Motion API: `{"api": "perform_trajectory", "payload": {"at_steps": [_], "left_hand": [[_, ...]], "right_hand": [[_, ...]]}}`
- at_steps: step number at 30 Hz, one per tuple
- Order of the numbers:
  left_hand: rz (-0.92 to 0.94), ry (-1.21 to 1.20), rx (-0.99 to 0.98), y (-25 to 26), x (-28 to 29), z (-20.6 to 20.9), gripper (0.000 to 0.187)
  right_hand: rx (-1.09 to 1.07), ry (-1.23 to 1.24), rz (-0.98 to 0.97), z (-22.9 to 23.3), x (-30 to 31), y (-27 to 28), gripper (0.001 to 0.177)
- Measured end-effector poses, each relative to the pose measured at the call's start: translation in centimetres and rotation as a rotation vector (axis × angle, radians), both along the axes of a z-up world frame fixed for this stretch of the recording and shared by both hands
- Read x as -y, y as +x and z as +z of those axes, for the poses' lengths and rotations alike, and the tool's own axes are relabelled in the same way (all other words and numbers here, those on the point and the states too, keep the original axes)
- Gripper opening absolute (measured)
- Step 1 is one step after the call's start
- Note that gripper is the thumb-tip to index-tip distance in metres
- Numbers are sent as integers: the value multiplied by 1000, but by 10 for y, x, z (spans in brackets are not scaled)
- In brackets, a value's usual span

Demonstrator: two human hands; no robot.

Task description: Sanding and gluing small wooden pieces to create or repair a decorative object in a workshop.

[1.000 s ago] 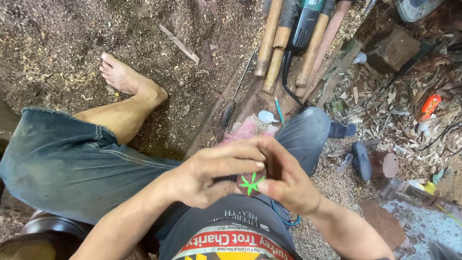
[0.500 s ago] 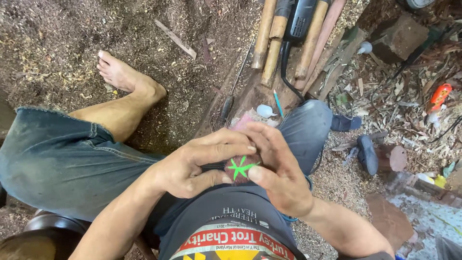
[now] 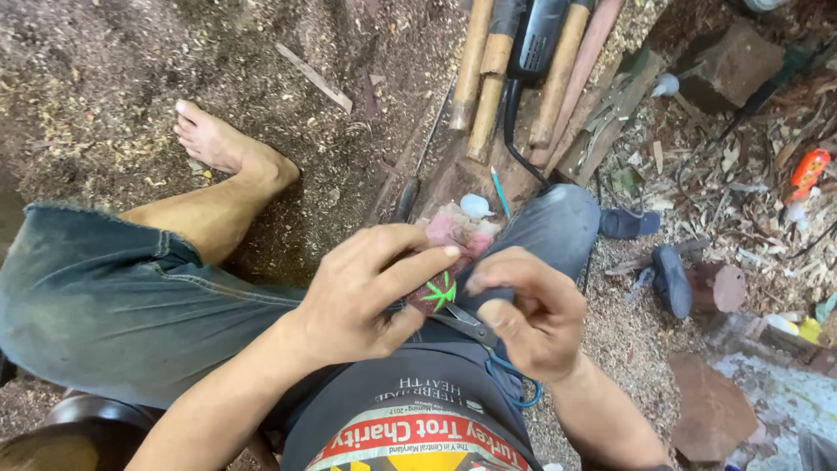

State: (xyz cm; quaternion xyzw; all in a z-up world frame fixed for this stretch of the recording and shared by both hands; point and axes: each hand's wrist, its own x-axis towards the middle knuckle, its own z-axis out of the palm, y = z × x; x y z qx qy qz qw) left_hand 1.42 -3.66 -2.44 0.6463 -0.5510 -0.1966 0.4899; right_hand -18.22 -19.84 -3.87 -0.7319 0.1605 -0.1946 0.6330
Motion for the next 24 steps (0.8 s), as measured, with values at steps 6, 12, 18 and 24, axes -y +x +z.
{"api": "perform_trajectory", "payload": {"at_steps": [6, 12, 18, 24], "left_hand": [[-13, -32, 192, 2, 2, 9, 62], [-13, -28, 149, 8, -1, 9, 64], [23, -19, 140, 13, -4, 11, 62], [109, -7, 173, 25, -15, 13, 52]], "right_hand": [[-37, 75, 190, 4, 1, 19, 19], [-85, 22, 148, -4, -5, 16, 8], [-96, 212, 108, -13, -8, 16, 12], [-348, -174, -236, -114, 108, -28, 37]]}}
